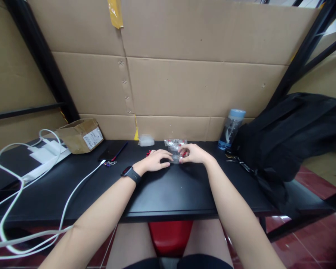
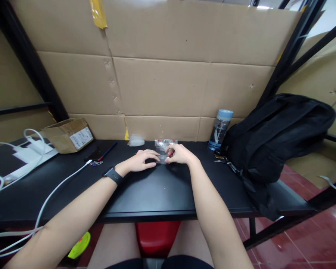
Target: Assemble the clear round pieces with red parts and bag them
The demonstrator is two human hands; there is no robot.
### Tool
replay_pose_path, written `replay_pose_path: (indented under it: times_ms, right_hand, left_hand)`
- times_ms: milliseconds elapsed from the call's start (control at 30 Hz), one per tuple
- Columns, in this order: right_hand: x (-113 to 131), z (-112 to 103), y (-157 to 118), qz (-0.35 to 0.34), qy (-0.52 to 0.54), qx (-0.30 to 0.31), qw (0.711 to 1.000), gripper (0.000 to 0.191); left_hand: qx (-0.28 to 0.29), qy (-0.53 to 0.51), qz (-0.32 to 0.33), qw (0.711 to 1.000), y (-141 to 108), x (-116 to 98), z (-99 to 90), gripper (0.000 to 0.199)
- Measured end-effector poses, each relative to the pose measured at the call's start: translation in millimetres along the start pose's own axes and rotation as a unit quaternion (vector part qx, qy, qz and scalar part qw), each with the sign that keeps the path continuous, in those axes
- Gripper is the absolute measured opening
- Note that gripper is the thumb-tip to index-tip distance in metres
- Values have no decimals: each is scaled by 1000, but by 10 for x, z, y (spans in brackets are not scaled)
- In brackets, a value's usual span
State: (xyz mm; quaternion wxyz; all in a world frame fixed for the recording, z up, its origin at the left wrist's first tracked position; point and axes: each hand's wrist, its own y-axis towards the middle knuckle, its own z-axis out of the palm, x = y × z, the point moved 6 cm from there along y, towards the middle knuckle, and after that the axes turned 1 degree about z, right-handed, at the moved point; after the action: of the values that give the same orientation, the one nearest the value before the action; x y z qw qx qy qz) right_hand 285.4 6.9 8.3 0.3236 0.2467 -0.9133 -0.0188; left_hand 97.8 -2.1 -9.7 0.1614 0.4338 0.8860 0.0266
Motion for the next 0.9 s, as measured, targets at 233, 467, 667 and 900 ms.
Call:
replay_pose_path:
  times_ms: [233, 467, 667, 900]
  right_hand:
    - [40, 57, -33, 23, -42, 47, 998, 38]
    - [-15, 74, -9, 56, -89, 20, 994, 32]
    - [4, 111, 29, 42, -104, 0, 994, 28]
    - [35, 168, 79, 6, -84, -36, 996, 40]
  left_hand:
    - [73, -4, -33, 997, 9, -35, 158, 35]
    - [84, 5, -51, 995, 9, 3, 198, 44]
    - [90, 23, -46, 995, 11, 47, 213, 41]
    - [106, 14, -62, 992, -15, 18, 177, 44]
